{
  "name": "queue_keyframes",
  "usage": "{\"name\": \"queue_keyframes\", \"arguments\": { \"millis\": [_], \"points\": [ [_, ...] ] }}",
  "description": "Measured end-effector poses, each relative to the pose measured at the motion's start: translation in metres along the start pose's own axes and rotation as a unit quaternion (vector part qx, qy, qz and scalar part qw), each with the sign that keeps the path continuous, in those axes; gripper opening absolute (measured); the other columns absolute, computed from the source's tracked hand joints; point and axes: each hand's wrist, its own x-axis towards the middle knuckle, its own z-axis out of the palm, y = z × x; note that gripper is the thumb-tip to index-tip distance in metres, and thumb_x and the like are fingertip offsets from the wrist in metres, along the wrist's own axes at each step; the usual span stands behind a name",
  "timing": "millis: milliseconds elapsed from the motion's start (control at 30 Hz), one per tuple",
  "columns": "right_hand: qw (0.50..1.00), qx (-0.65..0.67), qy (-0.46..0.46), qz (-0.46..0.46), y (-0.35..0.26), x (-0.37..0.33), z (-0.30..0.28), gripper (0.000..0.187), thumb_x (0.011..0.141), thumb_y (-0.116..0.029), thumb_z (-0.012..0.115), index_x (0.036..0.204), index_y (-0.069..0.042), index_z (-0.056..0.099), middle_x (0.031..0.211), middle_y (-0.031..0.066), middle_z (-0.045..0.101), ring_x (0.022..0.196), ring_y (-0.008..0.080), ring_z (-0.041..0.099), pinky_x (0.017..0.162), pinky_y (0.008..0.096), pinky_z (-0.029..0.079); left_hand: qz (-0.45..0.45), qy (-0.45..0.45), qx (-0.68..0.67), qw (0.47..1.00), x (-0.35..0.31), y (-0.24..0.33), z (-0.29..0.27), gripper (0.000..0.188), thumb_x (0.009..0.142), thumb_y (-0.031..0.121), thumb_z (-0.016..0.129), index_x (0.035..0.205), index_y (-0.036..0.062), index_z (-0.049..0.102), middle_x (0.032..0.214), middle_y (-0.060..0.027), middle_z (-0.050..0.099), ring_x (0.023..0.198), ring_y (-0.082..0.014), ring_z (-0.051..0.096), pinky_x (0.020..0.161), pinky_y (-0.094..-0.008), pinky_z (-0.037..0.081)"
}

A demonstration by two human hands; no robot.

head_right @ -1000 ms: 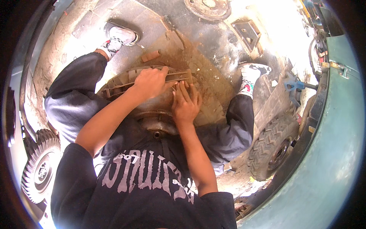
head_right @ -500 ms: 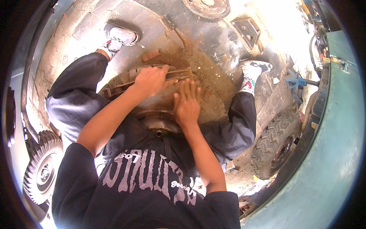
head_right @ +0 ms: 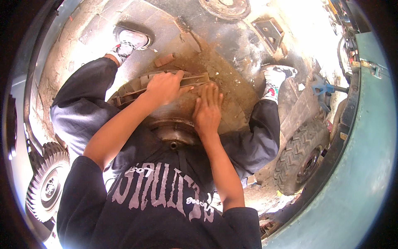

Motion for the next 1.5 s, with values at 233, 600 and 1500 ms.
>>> {"name": "queue_keyframes", "arguments": {
  "millis": [233,600,1500],
  "points": [
    [1.0,0.006,0.003,0.005,0.009,0.0,-0.001,0.053,0.11,-0.02,0.051,0.157,0.004,0.046,0.163,0.0301,0.043,0.155,0.0465,0.037,0.13,0.0569,0.024,0.007,0.007,-0.012,1.0,-0.001,0.0,0.002,0.064,0.101,0.06,0.063,0.128,0.0014,0.063,0.1,-0.026,0.077,0.101,-0.046,0.074,0.09,-0.0546,0.059],
    [0.999,-0.016,-0.001,-0.029,-0.009,-0.005,0.005,0.053,0.109,-0.021,0.054,0.155,0.006,0.049,0.161,0.0262,0.048,0.155,0.0422,0.039,0.129,0.0549,0.027,-0.008,-0.017,0.004,1.0,0.0,0.005,-0.004,0.062,0.101,0.058,0.064,0.126,0.0017,0.063,0.102,-0.026,0.077,0.104,-0.0456,0.074,0.091,-0.0548,0.059],
    [0.616,0.713,0.193,0.273,0.03,-0.005,-0.02,0.028,0.103,-0.009,0.071,0.128,0.002,0.066,0.137,0.0106,0.065,0.115,0.0182,0.064,0.099,0.0319,0.052,-0.041,-0.038,0.007,0.998,-0.007,0.013,-0.016,0.064,0.103,0.063,0.057,0.134,0.0067,0.063,0.112,-0.0244,0.077,0.113,-0.0423,0.072,0.101,-0.052,0.055]
  ]
}}
